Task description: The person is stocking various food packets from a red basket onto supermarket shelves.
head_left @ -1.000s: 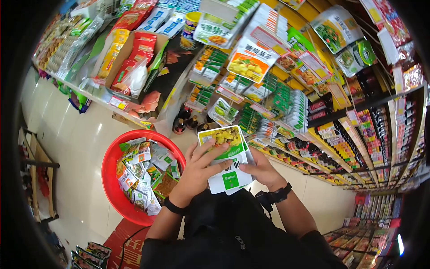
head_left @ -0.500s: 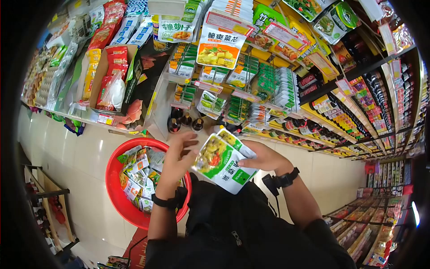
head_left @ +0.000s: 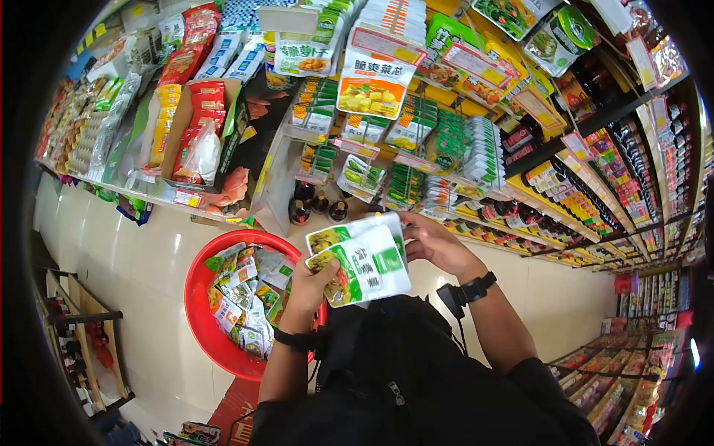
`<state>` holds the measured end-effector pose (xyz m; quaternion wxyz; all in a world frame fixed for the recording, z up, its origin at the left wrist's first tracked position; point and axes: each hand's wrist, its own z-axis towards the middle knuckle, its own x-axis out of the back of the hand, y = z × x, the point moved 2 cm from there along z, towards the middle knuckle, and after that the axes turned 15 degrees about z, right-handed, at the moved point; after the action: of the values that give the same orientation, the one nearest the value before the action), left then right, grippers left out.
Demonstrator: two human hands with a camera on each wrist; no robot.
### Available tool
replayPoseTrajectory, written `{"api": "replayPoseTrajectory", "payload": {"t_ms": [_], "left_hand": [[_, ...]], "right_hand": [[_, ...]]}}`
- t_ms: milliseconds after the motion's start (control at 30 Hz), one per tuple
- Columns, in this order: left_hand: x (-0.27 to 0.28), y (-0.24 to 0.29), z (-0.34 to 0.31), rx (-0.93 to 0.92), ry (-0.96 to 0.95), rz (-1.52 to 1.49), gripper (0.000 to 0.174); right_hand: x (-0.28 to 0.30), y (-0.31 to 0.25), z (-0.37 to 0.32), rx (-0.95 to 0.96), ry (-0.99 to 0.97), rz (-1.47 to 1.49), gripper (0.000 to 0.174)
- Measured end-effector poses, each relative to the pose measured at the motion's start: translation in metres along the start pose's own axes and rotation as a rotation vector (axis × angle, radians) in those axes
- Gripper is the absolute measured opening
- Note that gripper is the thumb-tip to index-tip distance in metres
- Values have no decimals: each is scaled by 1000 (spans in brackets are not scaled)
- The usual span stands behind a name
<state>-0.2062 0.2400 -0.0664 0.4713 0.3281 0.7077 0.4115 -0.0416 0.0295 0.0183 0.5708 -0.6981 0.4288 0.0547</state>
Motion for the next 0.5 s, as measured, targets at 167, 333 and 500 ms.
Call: {"api": "replayPoseTrajectory", "payload": {"t_ms": [167, 333, 500], "left_hand": [[-3, 10, 10, -117, 112, -144, 36], [-26, 13, 13, -128, 64, -62, 34], [-23, 36, 5, -179, -114, 153, 50]], "right_hand": [[-4, 35, 0, -96, -122, -218, 93], [-18, 47, 9, 113, 241, -293, 62], [-17, 23, 4, 188, 280, -288, 38]]}}
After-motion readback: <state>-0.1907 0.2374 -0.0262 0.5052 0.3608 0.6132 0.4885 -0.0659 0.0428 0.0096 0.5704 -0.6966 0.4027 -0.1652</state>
